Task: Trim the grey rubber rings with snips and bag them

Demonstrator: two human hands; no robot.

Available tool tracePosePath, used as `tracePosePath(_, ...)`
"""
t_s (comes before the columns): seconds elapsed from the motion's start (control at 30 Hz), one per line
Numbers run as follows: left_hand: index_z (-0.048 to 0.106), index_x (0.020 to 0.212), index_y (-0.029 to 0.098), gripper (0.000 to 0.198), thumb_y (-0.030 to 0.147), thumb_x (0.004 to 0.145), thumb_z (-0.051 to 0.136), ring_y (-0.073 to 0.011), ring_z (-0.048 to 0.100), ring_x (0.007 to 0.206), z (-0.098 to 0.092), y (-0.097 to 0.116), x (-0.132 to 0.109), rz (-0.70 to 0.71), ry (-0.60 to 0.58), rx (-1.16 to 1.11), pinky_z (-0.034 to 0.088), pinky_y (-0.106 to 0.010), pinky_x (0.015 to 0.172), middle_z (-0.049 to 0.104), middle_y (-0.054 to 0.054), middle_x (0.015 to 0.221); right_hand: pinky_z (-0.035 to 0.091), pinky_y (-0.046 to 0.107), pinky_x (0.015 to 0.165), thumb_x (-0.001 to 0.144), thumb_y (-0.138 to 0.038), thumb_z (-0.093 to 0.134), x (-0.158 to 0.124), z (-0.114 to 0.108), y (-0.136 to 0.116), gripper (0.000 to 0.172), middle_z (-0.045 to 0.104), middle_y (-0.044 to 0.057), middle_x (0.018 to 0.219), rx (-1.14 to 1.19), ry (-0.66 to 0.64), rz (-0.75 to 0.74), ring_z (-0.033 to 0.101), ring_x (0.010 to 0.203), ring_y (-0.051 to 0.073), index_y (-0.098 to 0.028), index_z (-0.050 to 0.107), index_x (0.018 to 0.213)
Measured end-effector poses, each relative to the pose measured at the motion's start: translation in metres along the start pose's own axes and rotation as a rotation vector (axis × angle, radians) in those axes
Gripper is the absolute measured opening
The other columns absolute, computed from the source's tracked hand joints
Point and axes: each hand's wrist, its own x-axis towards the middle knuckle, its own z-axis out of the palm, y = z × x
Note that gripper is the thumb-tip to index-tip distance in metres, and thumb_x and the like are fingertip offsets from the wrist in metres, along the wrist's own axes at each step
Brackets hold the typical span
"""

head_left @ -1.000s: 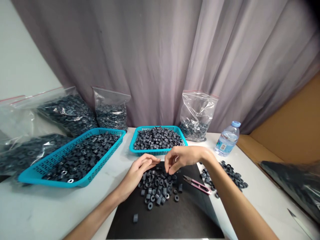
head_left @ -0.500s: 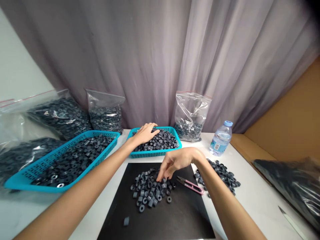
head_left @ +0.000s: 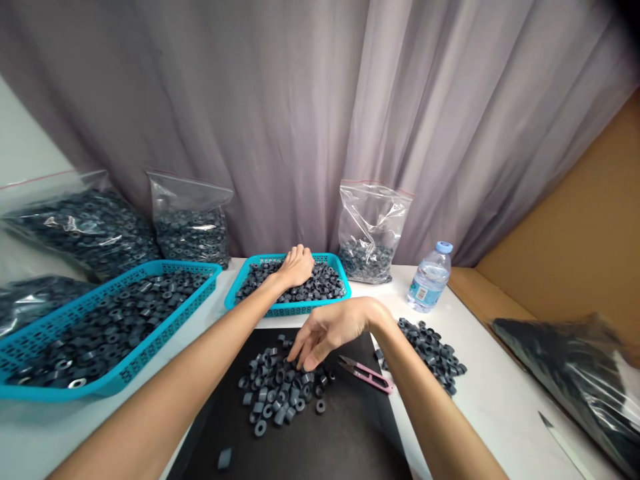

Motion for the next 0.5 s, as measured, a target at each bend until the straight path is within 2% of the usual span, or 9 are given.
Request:
tracePosePath(0.23,0.062,0.122,0.016,0.031,0.033,0.097,0.062,-0.0234,0.066,0.104,-0.002,0.009,0.007,0.069,0.056,-0.104,0.057,-0.045,0.089,0.066,-0.009,0.122,0.053,0.022,0.083,0.082,-0.013,0.078,-0.003,0.001,-0.008,0.032,0.076,0.004,0.09,0.034,0.002,-0.024,0.072,0.085,0.013,-0.011,0.071,0.113)
tracePosePath(0.4,0.06,0.126,0.016,0.033,0.034,0.098,0.061,-0.0224,0.067,0.101,-0.013,0.018,0.008,0.018,0.106,-0.154,0.058,-0.043,0.086,0.065,-0.01,0.122,0.053,0.026,0.089,0.082,-0.008,0.074,-0.001,0.001,-0.007,0.024,0.073,0.004,0.095,0.115,0.053,-0.117,0.07,0.087,0.012,-0.012,0.068,0.105)
tracePosePath(0.5,0.059,0.127,0.017,0.035,0.035,0.098,0.06,-0.0226,0.067,0.101,-0.022,0.019,0.008,-0.011,0.095,-0.15,0.057,-0.043,0.086,0.065,-0.01,0.122,0.054,0.026,0.088,0.079,-0.008,0.075,0.006,0.0,-0.001,0.02,0.072,0.001,0.091,0.141,0.104,-0.149,0.069,0.083,0.011,-0.013,0.067,0.097)
